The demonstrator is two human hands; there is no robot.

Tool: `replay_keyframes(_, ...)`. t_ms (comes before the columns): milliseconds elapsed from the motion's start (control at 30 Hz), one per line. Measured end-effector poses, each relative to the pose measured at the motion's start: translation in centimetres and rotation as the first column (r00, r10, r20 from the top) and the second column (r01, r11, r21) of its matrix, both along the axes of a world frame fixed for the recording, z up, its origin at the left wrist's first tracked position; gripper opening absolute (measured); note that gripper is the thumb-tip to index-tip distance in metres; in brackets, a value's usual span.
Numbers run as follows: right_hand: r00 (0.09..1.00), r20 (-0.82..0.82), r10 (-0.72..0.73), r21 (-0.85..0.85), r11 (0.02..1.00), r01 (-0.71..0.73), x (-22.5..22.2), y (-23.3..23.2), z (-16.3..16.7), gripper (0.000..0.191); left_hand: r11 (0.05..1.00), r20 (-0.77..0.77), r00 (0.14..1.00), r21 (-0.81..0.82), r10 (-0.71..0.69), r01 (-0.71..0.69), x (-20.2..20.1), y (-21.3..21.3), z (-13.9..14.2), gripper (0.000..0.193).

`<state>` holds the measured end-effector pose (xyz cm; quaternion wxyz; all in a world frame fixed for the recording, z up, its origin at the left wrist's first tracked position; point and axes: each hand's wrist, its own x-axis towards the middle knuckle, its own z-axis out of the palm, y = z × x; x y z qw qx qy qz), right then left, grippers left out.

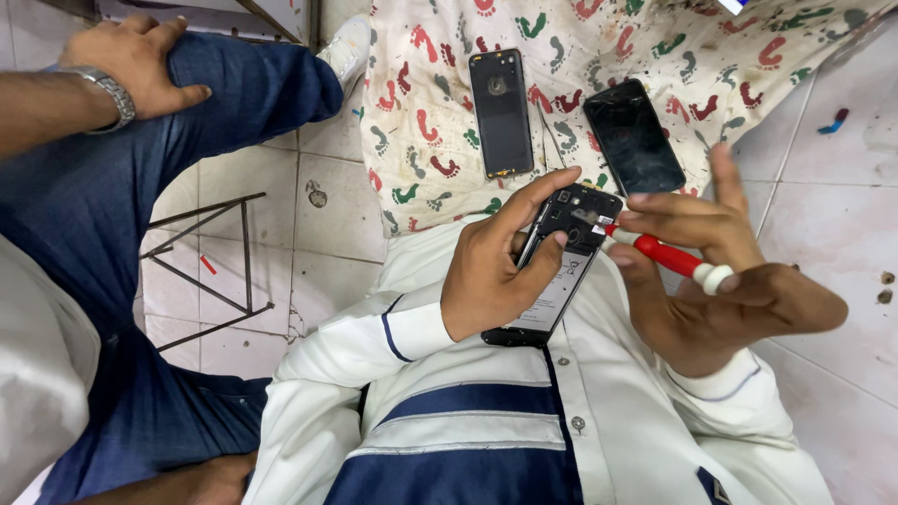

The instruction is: The person removes the back cover of a smartphone, then uses a screwdriver to unscrew several screws from the internal frame. The back cover and other phone parts are placed on the floor nearby.

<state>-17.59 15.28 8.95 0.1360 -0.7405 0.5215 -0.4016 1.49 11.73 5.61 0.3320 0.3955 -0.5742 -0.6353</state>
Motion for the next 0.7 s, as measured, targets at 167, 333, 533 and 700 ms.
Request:
replay_keyframes(167, 0.996, 0.084, -0.008, 0.056, 0.998, 0.004, -0.1, 0.6, 0.1, 0.061, 0.995, -0.056, 0.998, -0.091, 0.032, -0.037, 0.1, 0.0, -0.3, 0.055)
replay_keyframes(333, 0.996, 0.085, 0.014, -0.094, 0.996, -0.006, -0.4, 1.1, -1.1, 0.073, 0.996, -0.059, 0.998, -0.078, 0.031, -0.035, -0.1, -0.2, -0.1, 0.056)
replay_keyframes(533, 0.969, 0.181, -0.168, -0.041, 0.983, 0.178, -1.8, 1.9, -3.5, 0.055, 0.985, 0.000, 1.000, -0.174, 0.015, -0.014, 0.3, -0.6, 1.2, 0.045)
replay_keyframes(700, 0.926, 0.290, -0.240, 0.006, 0.969, 0.249, -2.6, 3.5, -5.3, 0.029, 0.952, -0.046, 0.999, -0.304, 0.014, -0.027, 0.4, -0.6, 1.5, 0.025)
